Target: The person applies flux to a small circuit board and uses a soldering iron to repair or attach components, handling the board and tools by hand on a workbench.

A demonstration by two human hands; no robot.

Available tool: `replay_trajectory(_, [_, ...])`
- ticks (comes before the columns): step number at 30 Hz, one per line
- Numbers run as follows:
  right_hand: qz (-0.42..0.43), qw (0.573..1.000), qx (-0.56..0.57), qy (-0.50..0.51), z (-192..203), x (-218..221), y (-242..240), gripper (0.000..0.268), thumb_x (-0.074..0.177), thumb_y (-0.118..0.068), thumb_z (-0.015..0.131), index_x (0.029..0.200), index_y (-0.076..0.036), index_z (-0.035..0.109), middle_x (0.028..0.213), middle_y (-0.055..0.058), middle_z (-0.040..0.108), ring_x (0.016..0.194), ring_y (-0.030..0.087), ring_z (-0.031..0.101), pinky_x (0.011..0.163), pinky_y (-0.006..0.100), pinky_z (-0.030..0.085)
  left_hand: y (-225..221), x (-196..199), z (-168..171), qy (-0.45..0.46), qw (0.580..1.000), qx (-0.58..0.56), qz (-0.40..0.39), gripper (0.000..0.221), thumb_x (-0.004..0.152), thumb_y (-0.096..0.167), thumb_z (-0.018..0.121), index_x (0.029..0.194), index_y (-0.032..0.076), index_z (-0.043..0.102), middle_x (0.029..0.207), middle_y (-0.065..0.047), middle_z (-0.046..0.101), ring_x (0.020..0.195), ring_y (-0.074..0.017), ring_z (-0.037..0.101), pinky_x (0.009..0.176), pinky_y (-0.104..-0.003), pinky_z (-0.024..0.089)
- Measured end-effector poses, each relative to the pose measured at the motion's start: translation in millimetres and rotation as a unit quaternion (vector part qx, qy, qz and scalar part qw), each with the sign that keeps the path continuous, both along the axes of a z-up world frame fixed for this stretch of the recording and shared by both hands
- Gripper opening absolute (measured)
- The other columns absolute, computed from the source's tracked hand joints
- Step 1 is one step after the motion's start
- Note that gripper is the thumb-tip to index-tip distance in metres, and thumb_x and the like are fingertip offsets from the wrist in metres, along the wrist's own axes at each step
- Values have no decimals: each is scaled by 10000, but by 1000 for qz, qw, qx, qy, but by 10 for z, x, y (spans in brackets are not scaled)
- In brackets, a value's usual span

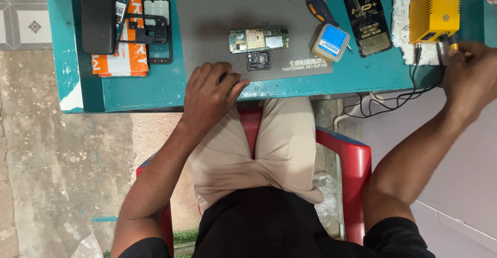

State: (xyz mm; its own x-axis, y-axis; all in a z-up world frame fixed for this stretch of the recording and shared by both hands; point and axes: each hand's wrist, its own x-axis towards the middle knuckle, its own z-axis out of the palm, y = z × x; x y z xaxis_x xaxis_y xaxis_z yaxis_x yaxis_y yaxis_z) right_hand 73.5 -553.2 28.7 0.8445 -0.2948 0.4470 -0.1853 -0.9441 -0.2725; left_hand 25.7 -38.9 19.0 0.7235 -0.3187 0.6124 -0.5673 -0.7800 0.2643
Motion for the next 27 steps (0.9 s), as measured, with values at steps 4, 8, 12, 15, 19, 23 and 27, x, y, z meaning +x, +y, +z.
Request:
replay_trajectory(4, [-2, 997, -54, -50, -193, 76, -81, 269, 852, 12, 723, 1097, -35, 822, 903, 137, 762, 747, 250, 742, 647, 349, 551, 0, 4, -32, -1, 1000, 8, 2, 241, 891, 276, 868, 969, 72, 766, 1034, -55, 668, 920, -210, 606, 786, -371, 489])
replay_trajectory(8, [12, 987, -132, -92, -265, 161, -89, 321, 817, 67, 682, 1090, -31, 819, 928, 132, 767, 792, 239, 746, 665, 345, 558, -2, 13, -45, -6, 1000, 18, 5, 250, 904, 292, 862, 976, 75, 759, 1044, -58, 664, 926, -211, 604, 797, -373, 493])
replay_trajectory(12, [-26, 989, -135, -63, -243, 186, -41, 89, 853, 7, 787, 941, 22, 782, 772, 186, 712, 609, 301, 684, 519, 415, 487, -2, 14, -39, -5, 1000, 19, 4, 250, 908, 291, 859, 985, 76, 756, 1052, -55, 663, 936, -211, 604, 809, -372, 495])
replay_trajectory(15, [-12, 985, -159, -68, -224, 142, -48, 186, 844, 84, 693, 981, 0, 785, 856, 166, 734, 722, 275, 719, 601, 374, 528, 0, 7, -35, 1, 1000, 20, 4, 255, 911, 295, 862, 980, 74, 755, 1046, -53, 662, 924, -212, 599, 803, -376, 490])
replay_trajectory(19, [14, 987, -138, -86, -256, 95, -103, 309, 808, 116, 654, 1043, -11, 810, 907, 152, 761, 776, 246, 751, 649, 340, 574, 5, 2, -22, -2, 1000, 19, 2, 248, 908, 287, 857, 986, 75, 753, 1053, -56, 664, 931, -212, 604, 805, -373, 491])
replay_trajectory(23, [-16, 985, -153, -76, -340, 104, -172, 270, 864, 95, 671, 1062, -20, 815, 936, 152, 768, 739, 244, 750, 625, 342, 578, 8, 1, -9, 0, 1000, 18, 0, 248, 909, 278, 859, 990, 69, 752, 1054, -55, 666, 929, -214, 602, 805, -375, 488])
replay_trajectory(27, [-6, 988, -122, -97, -356, 61, -231, 273, 879, 88, 658, 1102, -10, 780, 954, 142, 770, 813, 240, 772, 708, 337, 605, 9, -5, 0, -7, 1000, 12, -1, 247, 907, 272, 859, 996, 68, 750, 1063, -59, 665, 938, -214, 604, 809, -373, 488])
